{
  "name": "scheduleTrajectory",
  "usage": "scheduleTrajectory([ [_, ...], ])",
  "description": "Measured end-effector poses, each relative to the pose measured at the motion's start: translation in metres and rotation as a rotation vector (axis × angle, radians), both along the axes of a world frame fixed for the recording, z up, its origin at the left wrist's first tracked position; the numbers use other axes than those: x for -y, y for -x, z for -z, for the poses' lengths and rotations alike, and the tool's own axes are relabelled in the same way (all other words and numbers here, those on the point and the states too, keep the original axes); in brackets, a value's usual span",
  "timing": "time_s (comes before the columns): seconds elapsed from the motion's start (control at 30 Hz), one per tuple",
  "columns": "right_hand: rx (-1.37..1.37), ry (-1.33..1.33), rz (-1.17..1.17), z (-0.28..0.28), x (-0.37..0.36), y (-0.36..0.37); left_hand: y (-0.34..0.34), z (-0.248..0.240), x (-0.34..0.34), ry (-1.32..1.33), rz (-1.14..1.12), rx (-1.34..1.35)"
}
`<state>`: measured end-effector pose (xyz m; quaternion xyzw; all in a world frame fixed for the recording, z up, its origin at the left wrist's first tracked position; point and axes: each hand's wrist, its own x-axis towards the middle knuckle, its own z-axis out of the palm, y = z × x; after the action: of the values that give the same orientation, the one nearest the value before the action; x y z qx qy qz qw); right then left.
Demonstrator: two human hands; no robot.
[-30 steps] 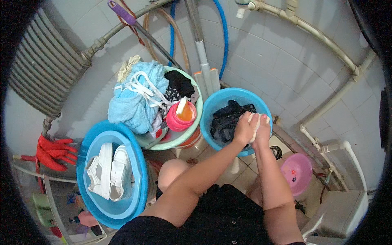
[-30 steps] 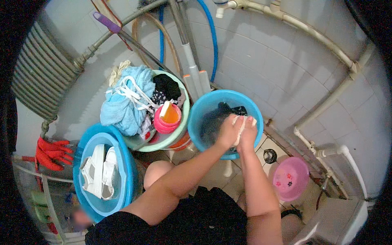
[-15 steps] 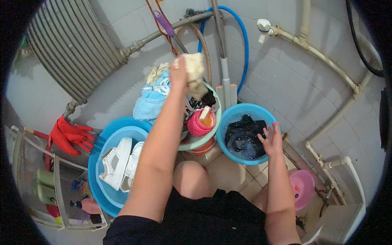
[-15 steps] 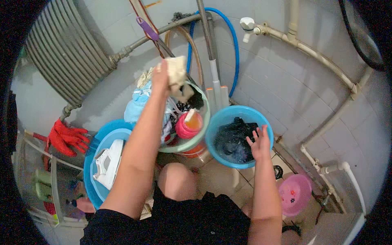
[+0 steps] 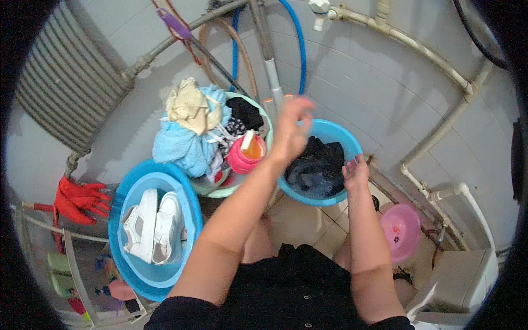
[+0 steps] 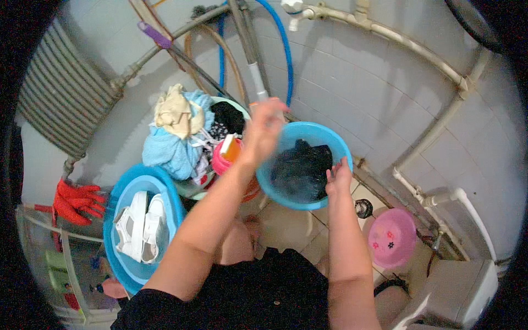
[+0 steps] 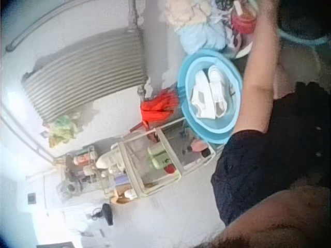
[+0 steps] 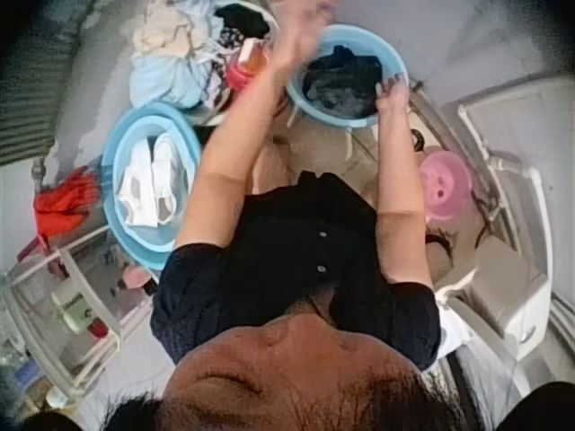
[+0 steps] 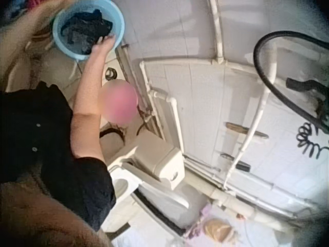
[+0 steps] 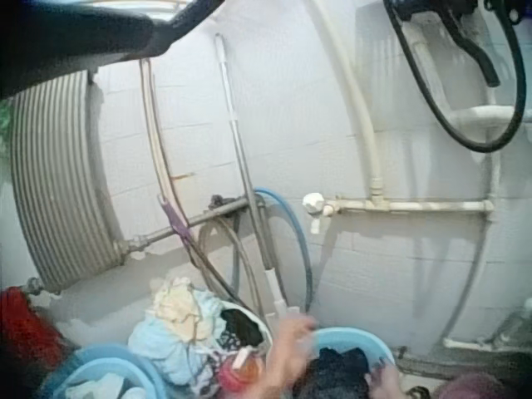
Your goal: The person washes clothes by hand in a bathroom. They fill a blue basin with water, add laundry detergent, and scrub a light-colored garment and a dark garment. The person rinses the items, wrings them out, and places them into a separate basin. Finally, they pour the soapy water into the toilet.
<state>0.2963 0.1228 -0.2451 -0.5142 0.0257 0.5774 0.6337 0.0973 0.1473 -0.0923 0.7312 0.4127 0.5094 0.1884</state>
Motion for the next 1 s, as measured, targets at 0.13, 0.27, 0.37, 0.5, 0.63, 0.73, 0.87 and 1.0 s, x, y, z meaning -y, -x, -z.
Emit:
scheduleTrajectory([
  [0.13, -0.040, 0.012, -0.029, -0.004, -0.001, -0.003, -0.040, 0.153, -0.007, 0.593, 0.014, -0.565],
  [0.27, -0.003, -0.028, -0.085, -0.020, 0.008, -0.009, -0.060, 0.204, -0.003, 0.706, 0.019, -0.938],
  [0.37, 0.023, -0.050, -0.126, -0.029, 0.011, -0.010, -0.073, 0.231, 0.000, 0.748, 0.129, -1.010],
  [0.5, 0.029, -0.052, -0.197, -0.020, 0.008, -0.020, -0.074, 0.251, -0.013, 0.806, 0.157, -1.056],
  [0.63, 0.032, -0.019, -0.212, -0.007, 0.006, -0.025, -0.051, 0.241, -0.034, 0.876, 0.097, -0.487],
  [0.73, 0.038, 0.088, -0.249, 0.009, 0.002, -0.025, -0.041, 0.187, -0.049, 0.900, 0.210, -0.045],
  [0.87, 0.206, 0.017, -0.429, 0.005, 0.009, -0.015, -0.032, 0.098, -0.030, 1.141, 0.343, 0.623],
  [1.0, 0.284, -0.427, -0.593, -0.028, 0.016, -0.018, -0.022, 0.050, -0.010, 1.116, 0.483, 0.845],
])
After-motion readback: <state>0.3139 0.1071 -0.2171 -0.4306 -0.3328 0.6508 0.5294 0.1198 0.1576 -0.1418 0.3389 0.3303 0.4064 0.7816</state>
